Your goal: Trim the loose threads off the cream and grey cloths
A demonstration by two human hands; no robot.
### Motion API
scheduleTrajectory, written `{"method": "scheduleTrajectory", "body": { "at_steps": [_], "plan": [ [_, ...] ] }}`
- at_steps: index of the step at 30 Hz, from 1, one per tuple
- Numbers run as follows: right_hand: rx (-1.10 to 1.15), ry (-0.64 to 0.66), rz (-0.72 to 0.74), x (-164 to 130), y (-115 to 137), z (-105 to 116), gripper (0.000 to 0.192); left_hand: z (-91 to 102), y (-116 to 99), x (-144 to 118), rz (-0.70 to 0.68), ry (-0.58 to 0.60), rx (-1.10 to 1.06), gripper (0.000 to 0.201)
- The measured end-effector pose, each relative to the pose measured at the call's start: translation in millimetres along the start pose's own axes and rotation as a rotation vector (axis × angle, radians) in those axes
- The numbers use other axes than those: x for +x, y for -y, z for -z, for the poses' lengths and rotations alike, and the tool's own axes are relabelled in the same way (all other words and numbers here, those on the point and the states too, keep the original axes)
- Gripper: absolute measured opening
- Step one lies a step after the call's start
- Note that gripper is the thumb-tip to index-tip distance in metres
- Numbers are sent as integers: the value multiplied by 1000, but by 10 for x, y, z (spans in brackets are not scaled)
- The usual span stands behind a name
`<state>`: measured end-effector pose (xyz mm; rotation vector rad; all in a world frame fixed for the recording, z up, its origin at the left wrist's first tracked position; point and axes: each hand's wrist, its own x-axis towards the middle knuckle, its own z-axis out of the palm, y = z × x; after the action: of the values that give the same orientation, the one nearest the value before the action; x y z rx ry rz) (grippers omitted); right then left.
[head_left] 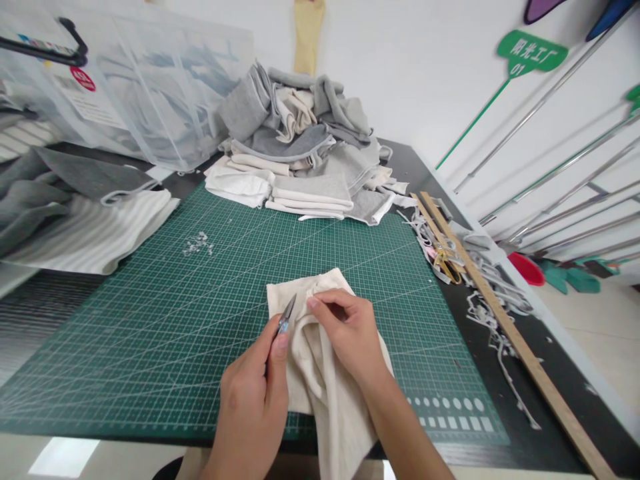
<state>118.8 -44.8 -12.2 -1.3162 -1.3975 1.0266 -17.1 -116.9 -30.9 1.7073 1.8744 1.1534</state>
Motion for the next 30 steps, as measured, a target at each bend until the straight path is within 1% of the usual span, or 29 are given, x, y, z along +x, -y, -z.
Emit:
{"method": "scheduleTrajectory", "body": {
  "at_steps": [4, 8, 10, 12, 14, 16, 18, 20, 23, 26, 28, 30],
  "plan": [
    [0, 5, -11, 4, -12, 8, 11, 73, 27, 11, 69, 31, -50, 44],
    [22, 14, -10, 5, -16, 7, 11, 197, 68, 53, 205, 82, -150, 45],
    [32, 18, -1, 7, -20, 8, 11, 254, 107, 91, 263, 88, -221, 46],
    [42, 21, 4, 11, -27, 13, 10, 298, 151, 139, 287, 78, -292, 48],
    [51, 27, 7, 17, -38, 22, 9, 328, 185, 194, 287, 55, -334, 49],
    [64, 36, 8, 21, -52, 35, 8, 346, 200, 251, 293, 40, -323, 51],
    [85, 49, 10, 24, -66, 48, 7, 351, 197, 309, 305, 61, -286, 55],
    [104, 64, 7, 26, -78, 59, 7, 342, 178, 371, 298, 125, -267, 55],
    [116, 74, -15, 28, -91, 64, 7, 310, 115, 467, 254, 223, -298, 42],
    [125, 78, -26, 29, -105, 61, 7, 278, 14, 541, 207, 281, -358, 31],
    [151, 75, -34, 29, -120, 61, 6, 268, -55, 548, 172, 329, -356, 32],
    [201, 57, -67, 30, -137, 68, 6, 266, -103, 508, 155, 362, -302, 36]
  ]
}}
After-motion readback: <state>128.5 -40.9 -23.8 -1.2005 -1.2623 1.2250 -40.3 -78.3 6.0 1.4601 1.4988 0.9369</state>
